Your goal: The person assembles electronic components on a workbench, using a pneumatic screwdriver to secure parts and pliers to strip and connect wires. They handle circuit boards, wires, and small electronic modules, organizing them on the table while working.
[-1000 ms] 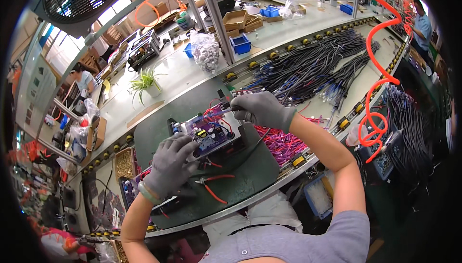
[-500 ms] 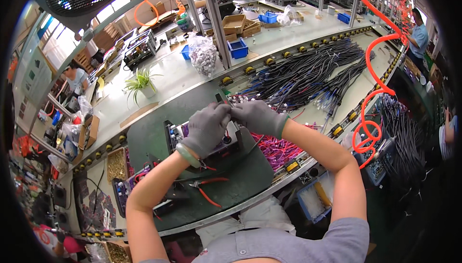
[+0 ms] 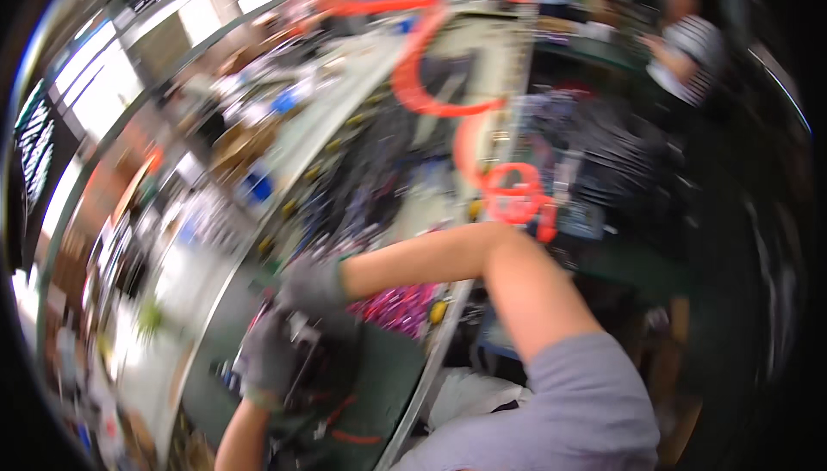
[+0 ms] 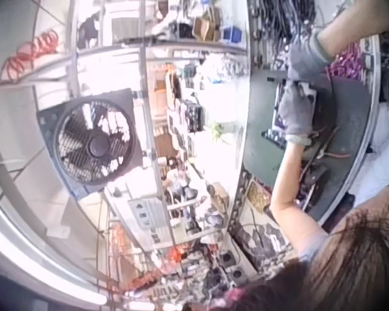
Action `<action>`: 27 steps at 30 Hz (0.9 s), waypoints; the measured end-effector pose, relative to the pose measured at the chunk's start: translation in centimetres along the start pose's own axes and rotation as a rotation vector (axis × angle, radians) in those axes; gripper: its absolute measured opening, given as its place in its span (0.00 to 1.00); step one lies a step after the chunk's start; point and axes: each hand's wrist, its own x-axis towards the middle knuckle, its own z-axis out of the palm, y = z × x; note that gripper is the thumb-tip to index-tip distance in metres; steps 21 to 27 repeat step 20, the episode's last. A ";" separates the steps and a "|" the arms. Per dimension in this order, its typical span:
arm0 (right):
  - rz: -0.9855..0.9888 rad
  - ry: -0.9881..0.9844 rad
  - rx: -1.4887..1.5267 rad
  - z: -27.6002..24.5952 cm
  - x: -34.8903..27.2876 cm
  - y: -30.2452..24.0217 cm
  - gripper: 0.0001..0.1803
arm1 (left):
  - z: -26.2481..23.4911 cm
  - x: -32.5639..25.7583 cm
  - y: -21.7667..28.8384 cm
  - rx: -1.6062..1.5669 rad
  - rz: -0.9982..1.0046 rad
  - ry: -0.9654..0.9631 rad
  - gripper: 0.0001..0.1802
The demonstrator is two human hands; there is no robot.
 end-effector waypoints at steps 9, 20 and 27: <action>0.239 -0.295 -0.017 0.2 0.4 -0.7 0.10 | 1.6 1.1 -3.0 0.098 -0.040 -0.190 0.07; 0.377 -0.331 0.060 -0.9 -1.4 -2.6 0.17 | -2.1 -1.7 -4.7 0.323 -0.111 -0.445 0.11; 0.377 -0.331 0.060 -0.9 -1.4 -2.6 0.17 | -2.1 -1.7 -4.7 0.323 -0.111 -0.445 0.11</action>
